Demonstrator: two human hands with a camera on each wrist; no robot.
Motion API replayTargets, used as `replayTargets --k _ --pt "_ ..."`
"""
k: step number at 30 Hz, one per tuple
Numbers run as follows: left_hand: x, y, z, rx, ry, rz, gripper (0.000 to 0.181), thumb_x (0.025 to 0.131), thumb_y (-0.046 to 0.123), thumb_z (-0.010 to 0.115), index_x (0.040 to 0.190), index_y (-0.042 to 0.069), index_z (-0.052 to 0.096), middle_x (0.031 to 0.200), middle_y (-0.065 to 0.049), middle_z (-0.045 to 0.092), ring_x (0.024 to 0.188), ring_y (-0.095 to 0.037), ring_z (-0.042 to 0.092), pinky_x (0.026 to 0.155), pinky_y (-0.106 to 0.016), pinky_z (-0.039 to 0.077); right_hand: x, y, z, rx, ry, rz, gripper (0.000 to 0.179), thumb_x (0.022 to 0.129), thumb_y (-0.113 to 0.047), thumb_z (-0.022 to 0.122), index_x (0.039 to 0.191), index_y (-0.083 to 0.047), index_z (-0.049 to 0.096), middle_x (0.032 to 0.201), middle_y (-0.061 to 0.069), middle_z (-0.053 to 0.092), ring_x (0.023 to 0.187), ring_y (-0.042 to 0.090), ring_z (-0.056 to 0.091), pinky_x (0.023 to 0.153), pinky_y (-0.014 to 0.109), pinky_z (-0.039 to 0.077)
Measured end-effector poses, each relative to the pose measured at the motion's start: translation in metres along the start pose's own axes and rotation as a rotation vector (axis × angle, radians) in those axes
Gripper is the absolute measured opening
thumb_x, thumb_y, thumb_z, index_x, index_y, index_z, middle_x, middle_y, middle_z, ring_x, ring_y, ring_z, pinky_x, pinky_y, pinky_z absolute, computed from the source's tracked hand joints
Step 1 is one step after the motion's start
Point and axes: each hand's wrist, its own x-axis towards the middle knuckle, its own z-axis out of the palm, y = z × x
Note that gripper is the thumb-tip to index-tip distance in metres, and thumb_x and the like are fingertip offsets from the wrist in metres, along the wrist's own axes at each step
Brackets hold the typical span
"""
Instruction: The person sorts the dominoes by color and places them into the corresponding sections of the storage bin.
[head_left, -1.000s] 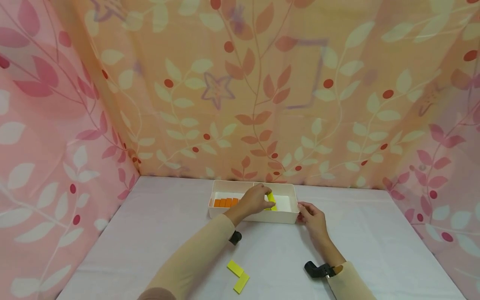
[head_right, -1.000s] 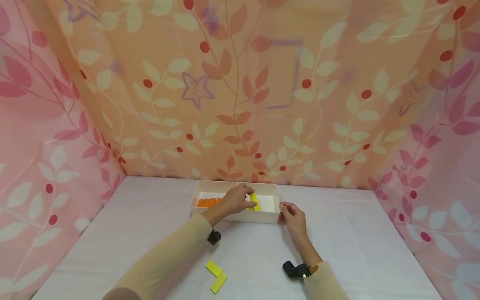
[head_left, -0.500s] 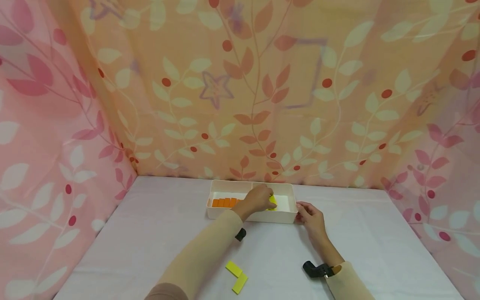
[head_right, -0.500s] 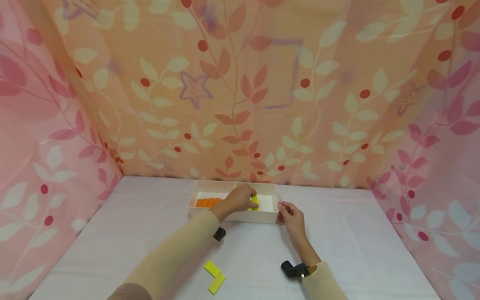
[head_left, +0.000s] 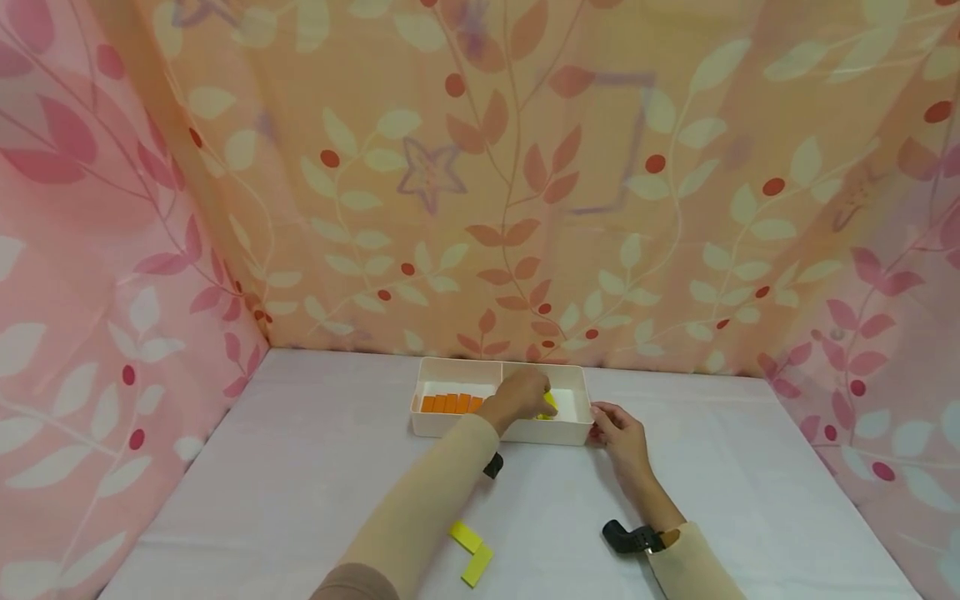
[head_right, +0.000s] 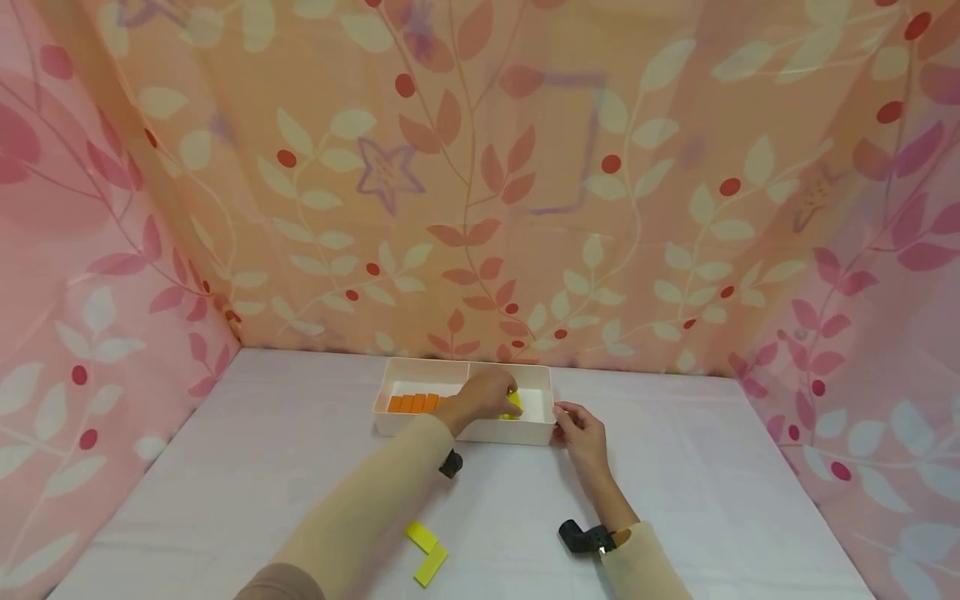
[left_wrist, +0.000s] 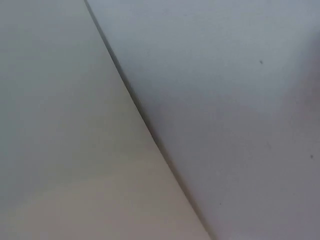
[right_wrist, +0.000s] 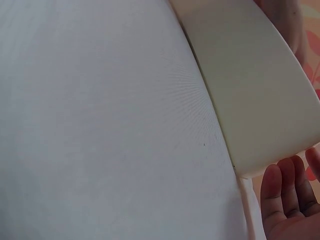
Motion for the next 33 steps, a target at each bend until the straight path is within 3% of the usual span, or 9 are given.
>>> replayTargets --k 6,13,20,27,33 --pt "0.002 0.000 0.002 -0.001 0.001 -0.017 0.036 0.081 0.035 0.078 0.107 0.011 0.070 0.090 0.002 0.062 0.084 -0.015 0.054 0.072 -0.024 0.046 0.000 0.000 0.005 0.022 -0.006 -0.017 0.039 0.096 -0.026 0.062 0.123 0.001 0.061 0.093 0.007 0.064 0.072 0.009 0.062 0.066 0.024 0.056" --pt "-0.002 0.000 0.002 0.071 0.024 0.039 0.041 0.086 0.037 0.073 0.118 0.012 0.068 0.117 0.001 0.069 0.105 -0.016 0.061 0.096 -0.029 0.049 0.002 0.002 0.007 0.028 -0.009 -0.008 0.039 0.095 -0.027 0.063 0.123 0.001 0.061 0.090 0.003 0.064 0.072 0.008 0.061 0.065 0.024 0.056" --pt "-0.014 -0.003 -0.003 0.057 0.089 0.124 0.033 0.091 0.031 0.067 0.118 0.013 0.068 0.111 0.000 0.068 0.101 -0.014 0.061 0.092 -0.025 0.049 0.001 -0.001 0.007 0.039 -0.003 -0.023 0.036 0.096 -0.021 0.062 0.122 0.004 0.060 0.085 0.000 0.063 0.071 0.008 0.060 0.064 0.025 0.055" --pt "-0.037 -0.013 -0.007 -0.079 0.159 0.191 0.030 0.091 0.026 0.067 0.117 0.011 0.068 0.109 -0.003 0.066 0.099 -0.016 0.060 0.088 -0.025 0.050 -0.001 0.000 0.003 0.006 0.015 -0.001 0.037 0.096 -0.025 0.063 0.122 0.000 0.061 0.085 -0.003 0.063 0.072 0.008 0.060 0.065 0.024 0.055" --pt "-0.061 -0.020 -0.012 -0.243 0.165 0.151 0.028 0.091 0.025 0.069 0.114 0.010 0.069 0.109 -0.004 0.065 0.099 -0.017 0.060 0.087 -0.027 0.050 -0.002 0.001 0.000 0.013 0.003 -0.008 0.042 0.095 -0.028 0.063 0.124 0.002 0.059 0.085 -0.004 0.063 0.073 0.008 0.060 0.065 0.023 0.055"
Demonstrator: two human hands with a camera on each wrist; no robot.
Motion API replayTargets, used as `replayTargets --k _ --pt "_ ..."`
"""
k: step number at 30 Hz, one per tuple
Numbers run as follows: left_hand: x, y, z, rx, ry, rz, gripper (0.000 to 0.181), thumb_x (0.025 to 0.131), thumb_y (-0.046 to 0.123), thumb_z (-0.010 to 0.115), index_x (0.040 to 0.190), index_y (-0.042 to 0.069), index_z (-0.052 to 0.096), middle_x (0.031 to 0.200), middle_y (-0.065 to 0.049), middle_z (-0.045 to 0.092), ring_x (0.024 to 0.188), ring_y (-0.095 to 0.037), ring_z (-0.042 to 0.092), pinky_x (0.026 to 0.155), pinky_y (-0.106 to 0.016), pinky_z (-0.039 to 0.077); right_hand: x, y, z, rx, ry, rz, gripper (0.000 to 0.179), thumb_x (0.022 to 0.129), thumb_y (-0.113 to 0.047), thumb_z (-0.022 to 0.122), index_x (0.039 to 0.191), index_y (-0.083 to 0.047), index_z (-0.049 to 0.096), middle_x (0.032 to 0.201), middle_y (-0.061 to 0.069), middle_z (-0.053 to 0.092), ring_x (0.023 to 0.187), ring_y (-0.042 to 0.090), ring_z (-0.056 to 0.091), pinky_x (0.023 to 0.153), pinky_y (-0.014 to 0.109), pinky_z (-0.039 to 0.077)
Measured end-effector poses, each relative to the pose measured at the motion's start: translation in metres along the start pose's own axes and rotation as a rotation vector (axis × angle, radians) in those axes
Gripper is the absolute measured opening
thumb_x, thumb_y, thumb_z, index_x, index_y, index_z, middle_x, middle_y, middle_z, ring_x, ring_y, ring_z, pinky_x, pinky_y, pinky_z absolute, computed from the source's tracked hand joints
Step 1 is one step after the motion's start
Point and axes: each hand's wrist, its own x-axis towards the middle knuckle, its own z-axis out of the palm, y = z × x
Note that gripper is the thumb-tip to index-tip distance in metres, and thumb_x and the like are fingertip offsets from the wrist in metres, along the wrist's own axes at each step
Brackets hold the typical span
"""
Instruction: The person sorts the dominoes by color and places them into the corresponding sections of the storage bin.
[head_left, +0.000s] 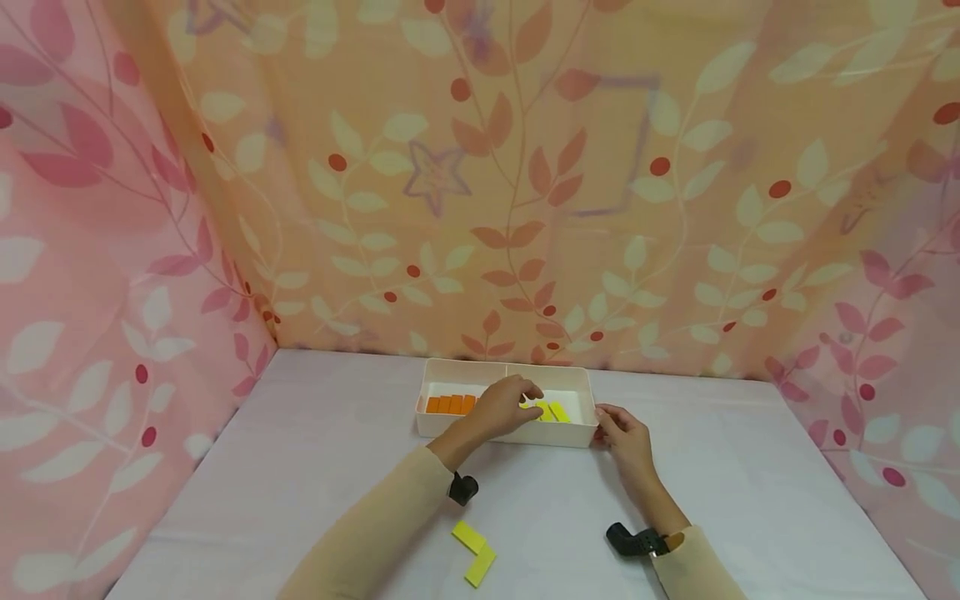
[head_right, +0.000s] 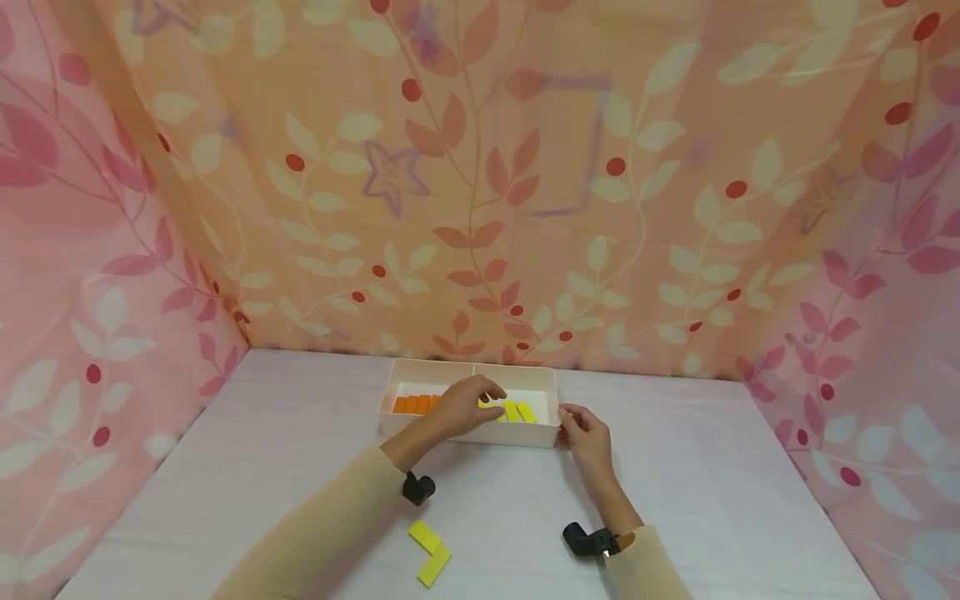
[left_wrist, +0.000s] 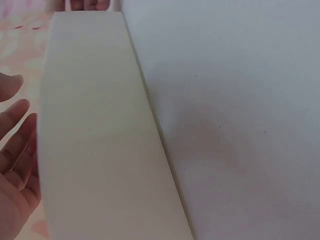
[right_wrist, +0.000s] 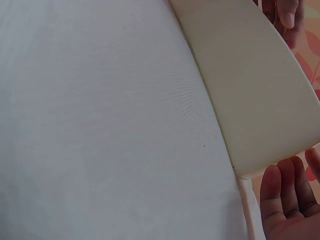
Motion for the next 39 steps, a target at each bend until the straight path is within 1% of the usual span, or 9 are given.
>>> replayTargets --k 4,7,12,15,22,26,30,35,39 --pt "-0.015 0.003 -0.004 -0.091 0.000 0.003 0.028 0.091 0.024 0.067 0.114 0.009 0.069 0.111 -0.006 0.065 0.101 -0.020 0.059 0.087 -0.028 0.049 -0.001 0.000 -0.001 -0.007 0.007 -0.001 0.041 0.095 -0.027 0.063 0.123 0.002 0.060 0.084 -0.006 0.063 0.073 0.008 0.060 0.065 0.024 0.055" --pt "-0.026 0.006 -0.005 -0.118 -0.004 0.017 0.027 0.090 0.025 0.068 0.112 0.009 0.069 0.111 -0.006 0.066 0.101 -0.020 0.060 0.085 -0.027 0.049 -0.002 0.000 -0.002 -0.021 0.012 0.004 0.040 0.096 -0.027 0.062 0.123 0.001 0.060 0.084 -0.006 0.062 0.073 0.008 0.060 0.065 0.023 0.055" --pt "-0.042 0.008 -0.008 -0.097 -0.020 0.012 0.024 0.090 0.027 0.069 0.110 0.014 0.070 0.107 0.000 0.066 0.098 -0.014 0.059 0.085 -0.024 0.049 -0.002 0.001 -0.002 -0.015 0.011 0.010 0.040 0.096 -0.027 0.062 0.124 0.001 0.060 0.086 -0.005 0.062 0.073 0.007 0.060 0.065 0.023 0.055" --pt "-0.051 0.009 -0.010 -0.088 -0.041 0.000 0.024 0.090 0.027 0.069 0.110 0.014 0.071 0.105 0.004 0.065 0.097 -0.012 0.058 0.084 -0.024 0.049 -0.002 0.001 -0.002 -0.011 0.009 0.022 0.040 0.096 -0.027 0.063 0.124 0.001 0.059 0.087 -0.005 0.062 0.073 0.007 0.060 0.065 0.023 0.055" --pt "-0.071 0.008 -0.014 -0.058 -0.084 -0.030 0.026 0.089 0.026 0.071 0.109 0.010 0.071 0.101 0.002 0.068 0.094 -0.014 0.058 0.080 -0.023 0.048 -0.002 0.001 -0.002 -0.016 0.002 0.030 0.040 0.096 -0.027 0.062 0.125 0.001 0.059 0.085 -0.006 0.062 0.074 0.007 0.060 0.066 0.023 0.055" --pt "-0.082 0.008 -0.018 -0.036 -0.115 -0.073 0.024 0.088 0.026 0.072 0.106 0.011 0.071 0.096 0.004 0.066 0.091 -0.013 0.057 0.079 -0.024 0.048 -0.002 0.001 -0.001 -0.020 0.004 0.028 0.039 0.096 -0.025 0.062 0.125 0.000 0.059 0.083 -0.007 0.062 0.073 0.007 0.060 0.065 0.023 0.055" --pt "-0.094 0.003 -0.021 -0.037 -0.142 -0.101 0.025 0.086 0.026 0.073 0.105 0.010 0.071 0.093 0.005 0.065 0.088 -0.012 0.057 0.077 -0.023 0.049 -0.002 0.001 0.000 -0.030 0.007 0.030 0.036 0.097 -0.023 0.061 0.124 0.000 0.060 0.083 -0.006 0.062 0.073 0.007 0.060 0.065 0.023 0.055" --pt "-0.111 -0.008 -0.027 -0.046 -0.180 -0.134 0.027 0.085 0.026 0.074 0.104 0.008 0.070 0.087 0.007 0.063 0.080 -0.009 0.054 0.070 -0.022 0.046 0.000 -0.001 0.001 -0.028 0.000 0.031 0.036 0.097 -0.022 0.061 0.124 0.001 0.060 0.085 -0.002 0.062 0.072 0.007 0.060 0.065 0.023 0.055" --pt "-0.120 -0.016 -0.030 -0.059 -0.218 -0.158 0.027 0.085 0.025 0.075 0.103 0.007 0.070 0.084 0.006 0.062 0.077 -0.010 0.053 0.067 -0.024 0.044 0.002 -0.003 0.001 -0.020 0.013 0.032 0.035 0.096 -0.022 0.061 0.123 0.001 0.060 0.085 0.000 0.062 0.070 0.008 0.060 0.064 0.024 0.055"
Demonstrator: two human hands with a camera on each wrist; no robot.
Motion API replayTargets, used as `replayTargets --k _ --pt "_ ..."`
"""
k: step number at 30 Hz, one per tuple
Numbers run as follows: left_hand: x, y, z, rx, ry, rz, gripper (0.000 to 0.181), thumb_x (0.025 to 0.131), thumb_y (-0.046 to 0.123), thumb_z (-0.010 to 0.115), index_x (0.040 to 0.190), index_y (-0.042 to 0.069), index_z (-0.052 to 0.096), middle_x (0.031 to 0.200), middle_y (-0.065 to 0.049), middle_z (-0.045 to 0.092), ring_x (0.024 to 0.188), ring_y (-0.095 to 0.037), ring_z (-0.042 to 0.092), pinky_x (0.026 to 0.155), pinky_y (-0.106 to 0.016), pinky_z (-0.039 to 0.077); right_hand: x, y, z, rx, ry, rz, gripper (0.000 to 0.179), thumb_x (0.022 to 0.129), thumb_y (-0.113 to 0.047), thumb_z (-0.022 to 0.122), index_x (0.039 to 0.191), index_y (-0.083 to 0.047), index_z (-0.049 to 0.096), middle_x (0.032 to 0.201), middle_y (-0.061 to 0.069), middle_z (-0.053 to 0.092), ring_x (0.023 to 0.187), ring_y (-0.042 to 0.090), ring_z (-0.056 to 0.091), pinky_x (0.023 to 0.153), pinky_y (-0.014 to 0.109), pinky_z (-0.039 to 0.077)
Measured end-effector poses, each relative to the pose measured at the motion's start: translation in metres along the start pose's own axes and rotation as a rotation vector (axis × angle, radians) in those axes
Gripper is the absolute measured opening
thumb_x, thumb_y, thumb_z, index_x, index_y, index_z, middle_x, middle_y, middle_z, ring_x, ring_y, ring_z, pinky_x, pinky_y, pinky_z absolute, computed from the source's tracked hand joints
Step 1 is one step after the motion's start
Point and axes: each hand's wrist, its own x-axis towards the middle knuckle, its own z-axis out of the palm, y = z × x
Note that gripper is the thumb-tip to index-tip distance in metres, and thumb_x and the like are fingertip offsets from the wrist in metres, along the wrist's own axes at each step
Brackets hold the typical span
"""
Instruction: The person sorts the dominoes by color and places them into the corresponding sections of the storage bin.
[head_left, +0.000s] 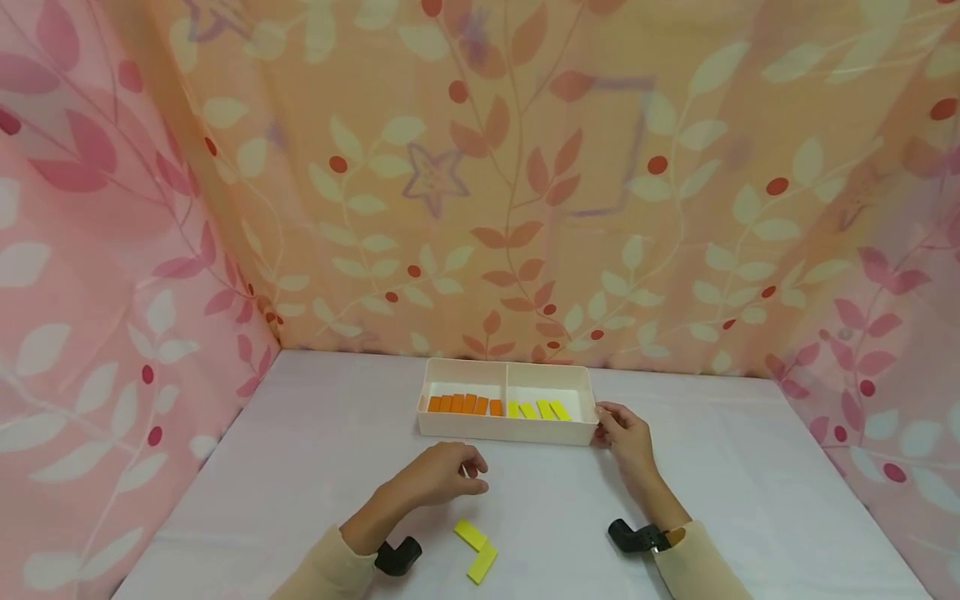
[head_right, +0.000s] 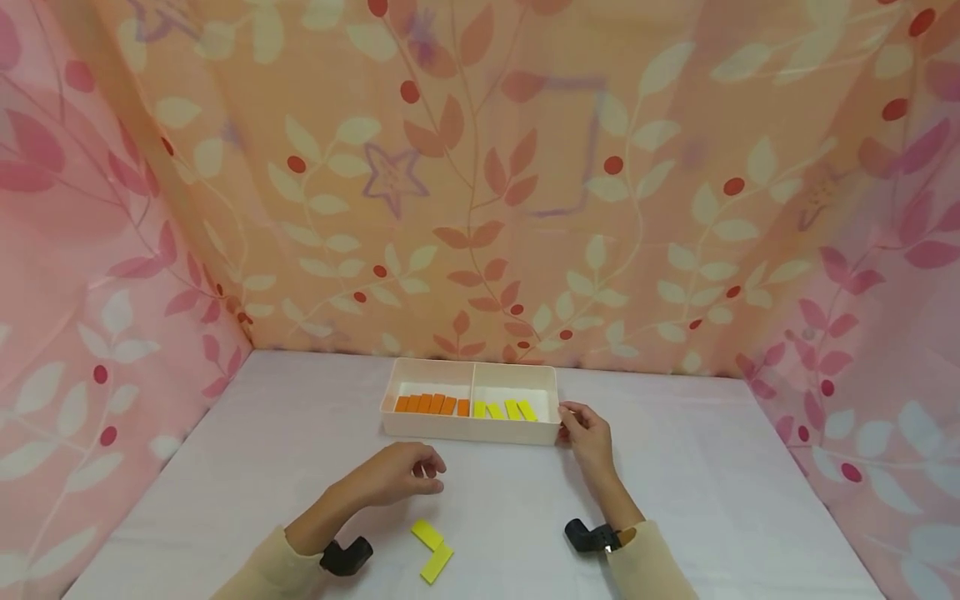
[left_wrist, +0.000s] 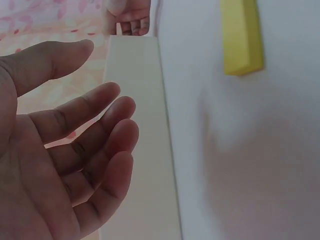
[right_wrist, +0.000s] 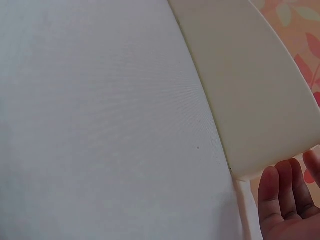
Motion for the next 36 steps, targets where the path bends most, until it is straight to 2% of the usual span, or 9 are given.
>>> replayTargets --k 6,9,14,21,30,36 --pt "-0.008 -0.009 0.008 0.020 -0.049 -0.092 0.024 0.083 0.026 0.076 0.101 0.011 0.070 0.081 0.006 0.059 0.074 -0.012 0.051 0.065 -0.025 0.043 0.001 -0.002 -0.001 -0.011 0.000 0.009 0.036 0.097 -0.023 0.061 0.124 0.000 0.060 0.084 -0.003 0.062 0.070 0.009 0.060 0.064 0.024 0.055" --pt "-0.013 -0.012 0.013 0.060 -0.045 -0.101 0.023 0.081 0.025 0.077 0.099 0.011 0.070 0.078 0.007 0.057 0.073 -0.011 0.049 0.065 -0.025 0.041 0.001 -0.002 -0.001 -0.010 -0.003 0.009 0.036 0.097 -0.023 0.060 0.125 0.000 0.060 0.083 -0.005 0.062 0.070 0.009 0.060 0.065 0.024 0.056" --pt "-0.021 -0.014 0.021 0.182 -0.047 -0.080 0.022 0.075 0.025 0.080 0.092 0.014 0.069 0.073 0.009 0.052 0.070 -0.008 0.045 0.065 -0.023 0.038 0.000 -0.001 0.000 0.000 -0.006 0.010 0.035 0.097 -0.021 0.060 0.125 0.000 0.059 0.083 -0.005 0.061 0.071 0.008 0.060 0.065 0.024 0.056" --pt "-0.026 -0.013 0.026 0.281 -0.073 -0.055 0.020 0.073 0.016 0.082 0.086 0.018 0.067 0.071 0.010 0.049 0.069 -0.007 0.043 0.066 -0.023 0.037 0.000 -0.001 0.000 0.005 -0.004 0.004 0.035 0.097 -0.020 0.060 0.124 0.001 0.059 0.081 -0.007 0.061 0.071 0.008 0.060 0.064 0.023 0.055" --pt "-0.020 -0.015 0.031 0.352 -0.083 0.032 0.018 0.078 0.006 0.074 0.084 0.022 0.070 0.072 0.011 0.051 0.070 -0.005 0.043 0.066 -0.020 0.038 -0.001 -0.004 0.000 0.002 -0.003 0.019 0.035 0.097 -0.022 0.060 0.124 0.000 0.060 0.082 -0.006 0.061 0.069 0.010 0.061 0.064 0.024 0.055" --pt "-0.014 -0.014 0.033 0.414 -0.082 0.054 0.023 0.084 0.002 0.068 0.087 0.025 0.072 0.078 0.012 0.055 0.072 -0.004 0.044 0.069 -0.021 0.042 -0.002 -0.003 -0.001 -0.001 -0.013 0.024 0.036 0.097 -0.022 0.060 0.125 0.000 0.059 0.083 -0.004 0.061 0.069 0.010 0.061 0.064 0.024 0.055"
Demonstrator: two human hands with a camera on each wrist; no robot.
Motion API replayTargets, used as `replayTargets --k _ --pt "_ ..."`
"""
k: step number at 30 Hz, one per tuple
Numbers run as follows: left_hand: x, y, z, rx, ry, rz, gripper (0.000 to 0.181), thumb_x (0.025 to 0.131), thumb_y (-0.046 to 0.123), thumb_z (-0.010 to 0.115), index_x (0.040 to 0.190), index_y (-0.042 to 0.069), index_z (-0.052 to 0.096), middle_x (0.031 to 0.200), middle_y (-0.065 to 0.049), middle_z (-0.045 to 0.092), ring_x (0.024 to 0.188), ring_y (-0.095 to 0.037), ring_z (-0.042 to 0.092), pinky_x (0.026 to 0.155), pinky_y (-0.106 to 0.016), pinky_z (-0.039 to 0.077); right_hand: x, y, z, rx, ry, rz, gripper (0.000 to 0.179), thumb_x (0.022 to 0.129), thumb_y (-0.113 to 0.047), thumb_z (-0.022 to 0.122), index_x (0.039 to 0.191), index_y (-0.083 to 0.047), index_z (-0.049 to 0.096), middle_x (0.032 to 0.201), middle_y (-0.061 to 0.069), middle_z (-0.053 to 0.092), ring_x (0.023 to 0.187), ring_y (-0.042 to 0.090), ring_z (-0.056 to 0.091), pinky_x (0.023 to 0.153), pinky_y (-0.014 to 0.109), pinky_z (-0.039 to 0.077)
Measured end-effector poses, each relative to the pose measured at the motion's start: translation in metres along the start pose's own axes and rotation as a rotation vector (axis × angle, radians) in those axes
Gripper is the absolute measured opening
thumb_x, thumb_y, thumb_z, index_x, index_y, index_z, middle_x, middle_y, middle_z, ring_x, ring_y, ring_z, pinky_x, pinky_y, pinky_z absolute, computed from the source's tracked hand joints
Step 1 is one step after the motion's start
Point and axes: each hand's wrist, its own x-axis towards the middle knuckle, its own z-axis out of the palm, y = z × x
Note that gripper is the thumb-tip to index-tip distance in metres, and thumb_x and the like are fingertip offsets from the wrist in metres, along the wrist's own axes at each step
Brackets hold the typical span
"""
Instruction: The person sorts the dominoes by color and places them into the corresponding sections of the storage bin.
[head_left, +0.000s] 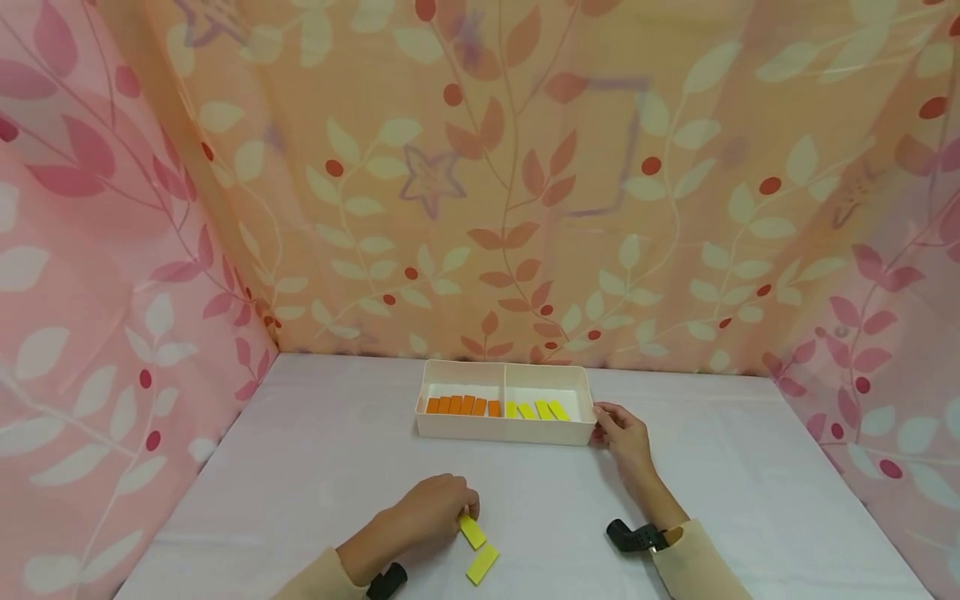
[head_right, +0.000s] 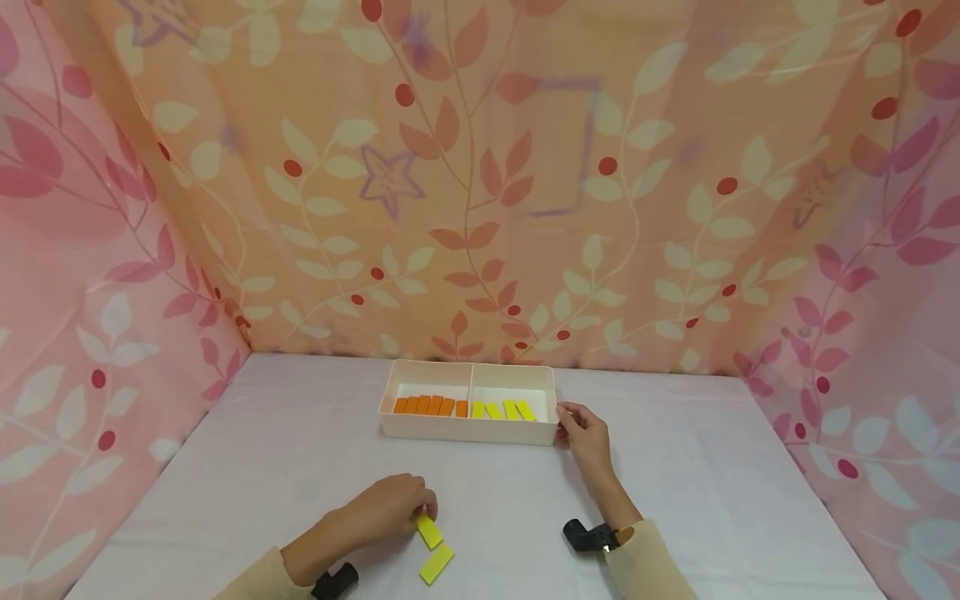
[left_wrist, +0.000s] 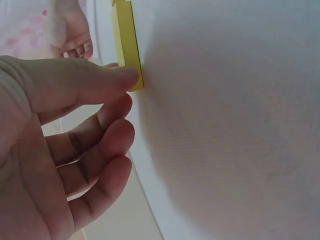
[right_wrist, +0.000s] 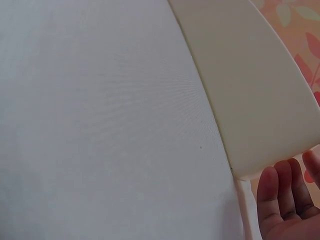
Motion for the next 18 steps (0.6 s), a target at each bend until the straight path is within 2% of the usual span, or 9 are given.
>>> replayTargets --k 4,8,12,18 --pt "0.000 0.004 0.000 0.044 0.004 0.010 0.019 0.082 0.008 0.072 0.093 0.024 0.072 0.078 0.012 0.055 0.072 -0.004 0.044 0.068 -0.021 0.042 0.000 0.000 0.000 -0.001 -0.001 0.004 0.037 0.097 -0.024 0.060 0.125 0.000 0.059 0.084 -0.003 0.061 0.069 0.010 0.060 0.065 0.024 0.055" --pt "-0.005 0.011 0.000 0.096 0.019 -0.008 0.019 0.077 0.022 0.079 0.094 0.021 0.071 0.078 0.011 0.055 0.071 -0.006 0.043 0.065 -0.022 0.039 0.001 0.000 0.000 0.001 -0.002 0.003 0.038 0.097 -0.026 0.061 0.125 -0.001 0.059 0.084 -0.003 0.061 0.069 0.010 0.060 0.065 0.024 0.055" --pt "-0.007 0.015 0.001 0.137 0.032 -0.040 0.026 0.075 0.039 0.080 0.090 0.020 0.069 0.074 0.011 0.050 0.070 -0.007 0.041 0.064 -0.023 0.035 0.001 0.000 0.000 0.003 -0.002 0.001 0.038 0.097 -0.026 0.061 0.125 0.000 0.059 0.082 -0.003 0.061 0.069 0.010 0.060 0.064 0.024 0.055" --pt "-0.007 0.022 0.001 0.210 0.053 -0.076 0.034 0.074 0.048 0.078 0.086 0.018 0.066 0.072 0.008 0.048 0.069 -0.010 0.040 0.063 -0.025 0.034 0.000 0.001 0.000 -0.009 0.004 -0.007 0.038 0.097 -0.026 0.060 0.125 0.000 0.059 0.082 -0.004 0.060 0.069 0.010 0.060 0.064 0.024 0.055"
